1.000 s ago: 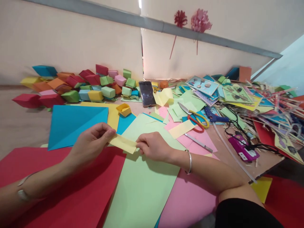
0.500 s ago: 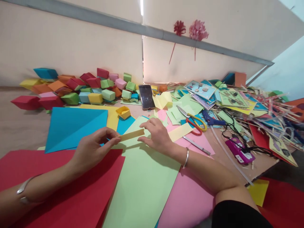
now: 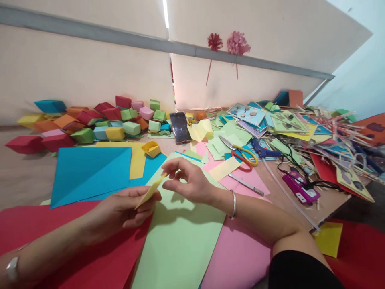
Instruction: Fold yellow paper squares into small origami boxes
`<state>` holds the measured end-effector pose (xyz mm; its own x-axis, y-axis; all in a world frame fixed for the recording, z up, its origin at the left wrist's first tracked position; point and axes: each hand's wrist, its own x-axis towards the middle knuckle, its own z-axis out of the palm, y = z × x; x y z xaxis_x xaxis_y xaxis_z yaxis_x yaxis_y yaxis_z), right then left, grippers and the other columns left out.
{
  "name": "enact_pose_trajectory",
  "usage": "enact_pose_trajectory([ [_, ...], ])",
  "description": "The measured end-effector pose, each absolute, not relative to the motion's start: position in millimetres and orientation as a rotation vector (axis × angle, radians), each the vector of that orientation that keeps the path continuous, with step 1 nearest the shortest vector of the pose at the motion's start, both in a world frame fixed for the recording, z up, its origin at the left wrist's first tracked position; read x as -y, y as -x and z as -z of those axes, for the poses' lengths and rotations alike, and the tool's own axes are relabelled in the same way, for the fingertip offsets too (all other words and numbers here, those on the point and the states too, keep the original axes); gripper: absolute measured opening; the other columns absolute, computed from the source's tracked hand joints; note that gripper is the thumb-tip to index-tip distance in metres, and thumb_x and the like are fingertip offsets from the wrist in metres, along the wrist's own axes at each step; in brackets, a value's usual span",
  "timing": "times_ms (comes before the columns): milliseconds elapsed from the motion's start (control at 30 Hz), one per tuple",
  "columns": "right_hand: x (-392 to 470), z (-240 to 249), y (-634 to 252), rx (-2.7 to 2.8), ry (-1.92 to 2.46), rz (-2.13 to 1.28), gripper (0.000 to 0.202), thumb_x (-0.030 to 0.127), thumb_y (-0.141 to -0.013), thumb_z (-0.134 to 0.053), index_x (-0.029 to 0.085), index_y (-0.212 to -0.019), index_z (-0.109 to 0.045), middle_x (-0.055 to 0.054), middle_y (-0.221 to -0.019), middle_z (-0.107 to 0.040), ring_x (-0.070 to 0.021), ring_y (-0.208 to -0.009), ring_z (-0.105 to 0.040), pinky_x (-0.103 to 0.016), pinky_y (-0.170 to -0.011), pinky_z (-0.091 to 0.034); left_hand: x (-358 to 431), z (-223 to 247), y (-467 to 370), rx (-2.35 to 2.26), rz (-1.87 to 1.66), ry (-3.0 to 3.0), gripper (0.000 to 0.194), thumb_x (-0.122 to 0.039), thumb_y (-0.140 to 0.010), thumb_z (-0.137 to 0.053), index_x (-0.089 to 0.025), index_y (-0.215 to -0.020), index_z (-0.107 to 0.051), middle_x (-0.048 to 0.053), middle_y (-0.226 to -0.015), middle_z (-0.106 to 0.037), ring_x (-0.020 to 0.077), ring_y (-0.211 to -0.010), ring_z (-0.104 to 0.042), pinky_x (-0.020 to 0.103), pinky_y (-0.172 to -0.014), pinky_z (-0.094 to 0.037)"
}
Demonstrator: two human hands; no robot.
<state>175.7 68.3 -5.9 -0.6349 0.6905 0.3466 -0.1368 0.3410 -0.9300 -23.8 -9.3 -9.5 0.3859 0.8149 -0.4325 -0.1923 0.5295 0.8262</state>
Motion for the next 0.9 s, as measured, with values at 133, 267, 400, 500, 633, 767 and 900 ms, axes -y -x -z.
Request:
enact_pose_trajectory([
  [133,-64,6,-172,1.715,0.635,-1.544,0.032,0.046,-0.079,-0.073,0.017,-0.091,-0.063,-0.003,-0.086,-0.064,-0.0113,-0.075,-0.059,-0.026,-0.068,-0.053,14,10,20,-0.887,-0.559,-0.543,0.025,-0.032,-0.066,-0.077,-0.016,-0.085,-0.072,-0.005,-0.056,-0.041,0.0048,-0.044,-0.033,0.016,-0.038,-0.021],
  [267,-60,4,-171,1.653,0.78,-1.531,0.027,0.04,-0.077,-0.074,0.016,-0.077,-0.063,-0.001,-0.075,-0.064,-0.0111,-0.069,-0.059,-0.025,-0.065,-0.052,16,14,18,-0.938,-0.716,-0.741,0.044,-0.056,-0.079,-0.065,-0.019,-0.103,-0.07,0.01,-0.084,-0.072,0.0203,-0.072,-0.068,0.031,-0.063,-0.055],
  [400,-55,4,-170,1.692,0.868,-1.448,0.022,0.036,-0.078,-0.072,0.016,-0.077,-0.064,-0.002,-0.076,-0.066,-0.0116,-0.069,-0.06,-0.026,-0.066,-0.052,18,17,17,-1.111,-0.864,-1.091,0.048,-0.059,-0.077,-0.07,-0.022,-0.108,-0.065,0.01,-0.095,-0.074,0.0241,-0.091,-0.07,0.033,-0.076,-0.057],
  [500,-54,2,-170,1.831,0.864,-1.438,0.017,0.032,-0.079,-0.069,0.015,-0.083,-0.068,-0.004,-0.081,-0.069,-0.0122,-0.071,-0.062,-0.026,-0.066,-0.052,19,17,16,-1.154,-0.89,-1.224,0.045,-0.063,-0.083,-0.06,-0.019,-0.091,-0.064,0.007,-0.079,-0.071,0.0195,-0.068,-0.069,0.033,-0.064,-0.057],
  [633,-55,-1,-172,1.938,0.876,-1.369,0.013,0.027,-0.079,-0.067,0.015,-0.079,-0.072,-0.004,-0.077,-0.07,-0.0116,-0.067,-0.061,-0.024,-0.062,-0.049,19,14,14,-1.123,-0.827,-1.171,0.051,-0.067,-0.083,-0.056,-0.016,-0.089,-0.06,0.006,-0.077,-0.069,0.0183,-0.059,-0.067,0.032,-0.057,-0.055],
  [767,-55,-1,-172,1.88,0.959,-1.465,0.016,0.03,-0.076,-0.069,0.015,-0.071,-0.072,-0.003,-0.067,-0.071,-0.0107,-0.058,-0.061,-0.022,-0.056,-0.048,20,13,14,-1.073,-0.749,-1.113,0.059,-0.07,-0.079,-0.058,-0.014,-0.095,-0.059,0.009,-0.081,-0.069,0.0207,-0.063,-0.069,0.033,-0.059,-0.056],
  [900,-52,0,-171,1.854,0.999,-1.464,0.017,0.031,-0.076,-0.069,0.016,-0.069,-0.071,-0.003,-0.066,-0.071,-0.0105,-0.055,-0.061,-0.021,-0.052,-0.048,20,12,13,-1.056,-0.749,-1.053,0.061,-0.069,-0.077,-0.061,-0.014,-0.102,-0.06,0.008,-0.082,-0.07,0.0205,-0.065,-0.069,0.034,-0.061,-0.056],
])
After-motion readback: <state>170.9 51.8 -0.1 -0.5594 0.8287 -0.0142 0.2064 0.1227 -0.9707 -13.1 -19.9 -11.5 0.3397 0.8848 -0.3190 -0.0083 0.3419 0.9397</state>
